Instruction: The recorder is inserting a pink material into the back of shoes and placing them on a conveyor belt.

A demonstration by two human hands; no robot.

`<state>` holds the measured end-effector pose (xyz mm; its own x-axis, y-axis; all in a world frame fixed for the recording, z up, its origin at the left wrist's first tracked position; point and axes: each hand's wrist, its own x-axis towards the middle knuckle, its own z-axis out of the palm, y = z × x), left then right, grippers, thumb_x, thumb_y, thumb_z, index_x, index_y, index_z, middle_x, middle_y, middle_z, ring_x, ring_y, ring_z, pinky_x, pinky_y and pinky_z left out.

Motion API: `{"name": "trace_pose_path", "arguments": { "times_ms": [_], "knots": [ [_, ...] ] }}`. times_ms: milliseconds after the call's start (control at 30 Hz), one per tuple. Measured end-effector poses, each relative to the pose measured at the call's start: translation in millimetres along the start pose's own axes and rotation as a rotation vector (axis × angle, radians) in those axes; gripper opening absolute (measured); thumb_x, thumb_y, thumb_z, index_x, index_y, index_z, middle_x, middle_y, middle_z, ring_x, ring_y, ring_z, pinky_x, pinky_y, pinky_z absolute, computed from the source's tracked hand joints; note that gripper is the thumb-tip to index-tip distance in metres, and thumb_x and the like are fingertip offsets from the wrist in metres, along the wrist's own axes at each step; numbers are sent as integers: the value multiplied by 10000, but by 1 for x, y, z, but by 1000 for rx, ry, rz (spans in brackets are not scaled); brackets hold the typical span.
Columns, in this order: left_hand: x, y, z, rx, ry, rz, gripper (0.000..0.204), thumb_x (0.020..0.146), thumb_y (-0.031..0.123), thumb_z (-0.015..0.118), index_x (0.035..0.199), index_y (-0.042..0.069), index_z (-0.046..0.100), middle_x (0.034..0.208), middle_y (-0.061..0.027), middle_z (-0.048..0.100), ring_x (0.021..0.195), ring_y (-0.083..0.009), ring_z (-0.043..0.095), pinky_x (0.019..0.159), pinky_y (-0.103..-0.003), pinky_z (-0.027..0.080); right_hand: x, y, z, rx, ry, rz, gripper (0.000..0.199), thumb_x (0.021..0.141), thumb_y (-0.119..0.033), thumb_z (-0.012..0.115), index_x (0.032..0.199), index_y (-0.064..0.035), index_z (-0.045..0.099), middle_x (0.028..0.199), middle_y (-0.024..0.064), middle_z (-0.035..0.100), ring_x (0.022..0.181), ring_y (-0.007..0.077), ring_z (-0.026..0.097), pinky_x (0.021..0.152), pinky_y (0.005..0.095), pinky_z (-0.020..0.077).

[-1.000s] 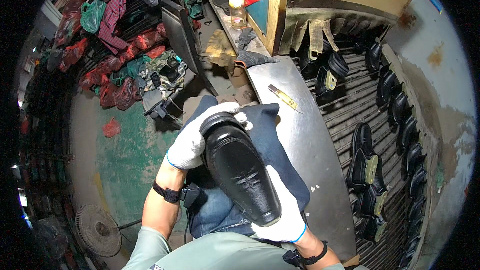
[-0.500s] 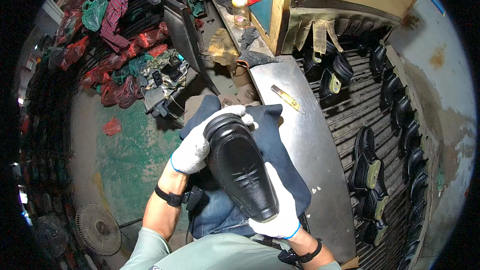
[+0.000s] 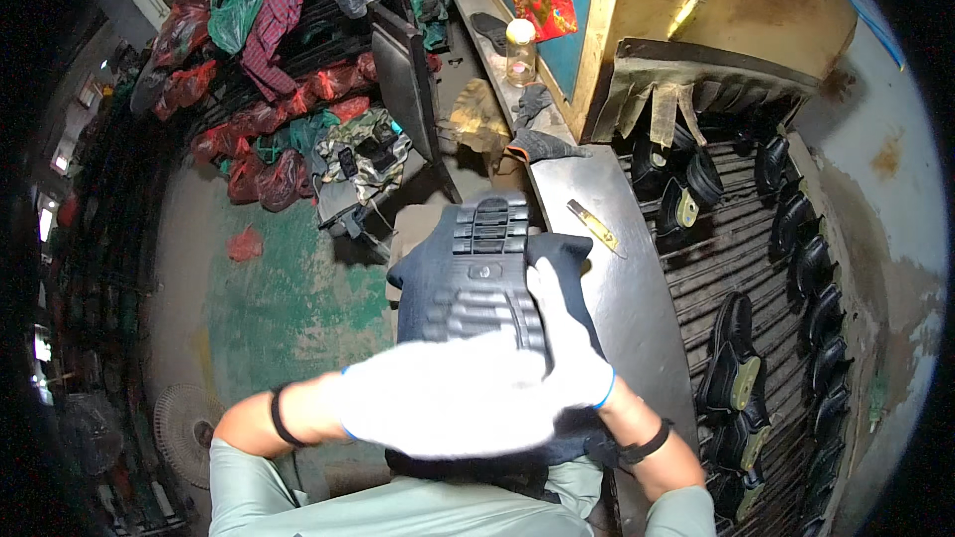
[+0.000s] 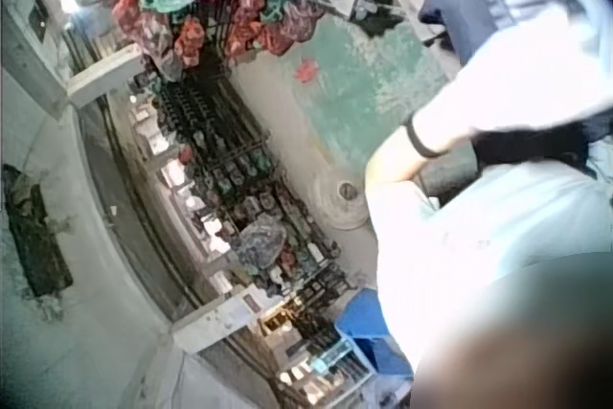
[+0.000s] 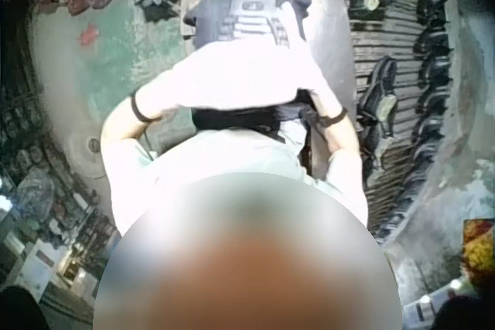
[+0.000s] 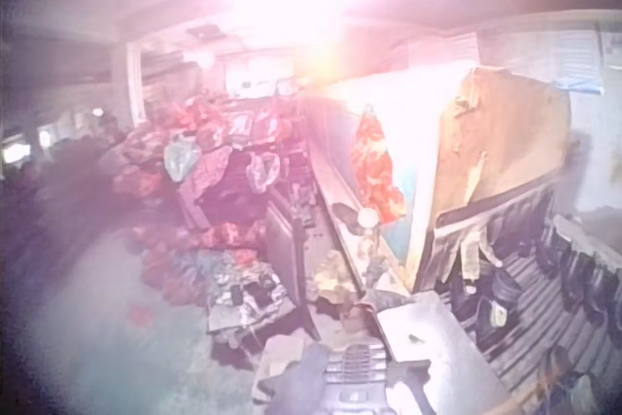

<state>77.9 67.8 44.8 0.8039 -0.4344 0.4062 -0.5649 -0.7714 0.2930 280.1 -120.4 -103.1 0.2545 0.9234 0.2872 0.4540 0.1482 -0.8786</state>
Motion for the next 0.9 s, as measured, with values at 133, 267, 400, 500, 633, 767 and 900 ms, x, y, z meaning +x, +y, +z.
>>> {"name": "trace_pose_path", "arguments": {
  "times_ms": [133,267,400,500,633,767,900],
  "knots": [
    [-57,41,136,24,-255,126,513,1038,232,529,1496,13,608,1717,-209,517,1554,-391,542,1272,-604,435,49,-20,-8,1032,100,336,937,1006,-270,781,1723,105,308,1411,165,693,1147,175,673,1009,323,534],
    [-96,59,204,226,-336,-51,608,992,209,551,1577,46,532,1846,-140,336,1712,-270,300,1409,-456,275,74,-30,-30,693,-101,528,410,1065,-190,743,1375,78,757,1040,3,761,816,40,584,748,220,476],
    [-90,72,206,247,-399,-178,668,997,198,540,1648,67,468,1872,-95,278,1715,-226,289,1417,-436,259,74,-64,-50,497,-374,489,371,983,-221,842,1258,27,822,998,28,775,815,109,647,751,308,534],
    [-103,99,230,293,-258,-470,608,1089,123,507,1694,126,449,1761,-55,467,1628,-184,430,1375,-360,341,61,-114,-70,120,-710,-144,404,985,-319,848,1277,-41,820,964,84,737,834,267,682,796,408,550],
    [-125,121,272,1161,-621,-120,529,1180,144,384,1708,110,408,1712,-54,511,1595,-163,462,1365,-328,342,13,-130,-63,179,-840,-292,460,1000,-306,798,1396,-73,762,962,87,662,913,341,650,833,469,516],
    [-66,87,185,-277,-73,-550,467,1035,130,650,1498,66,650,1560,-218,616,1486,-405,580,1255,-508,471,24,-61,-28,40,-592,-239,537,884,-243,894,1397,-116,798,977,68,595,945,291,569,847,414,489],
    [-74,71,109,-125,473,-887,584,825,143,917,1347,-26,718,1366,-225,724,1272,-450,691,1136,-539,539,31,-60,-24,194,-491,11,603,797,-224,971,1374,-133,820,1016,74,578,967,295,553,882,403,483]
  ]
}}
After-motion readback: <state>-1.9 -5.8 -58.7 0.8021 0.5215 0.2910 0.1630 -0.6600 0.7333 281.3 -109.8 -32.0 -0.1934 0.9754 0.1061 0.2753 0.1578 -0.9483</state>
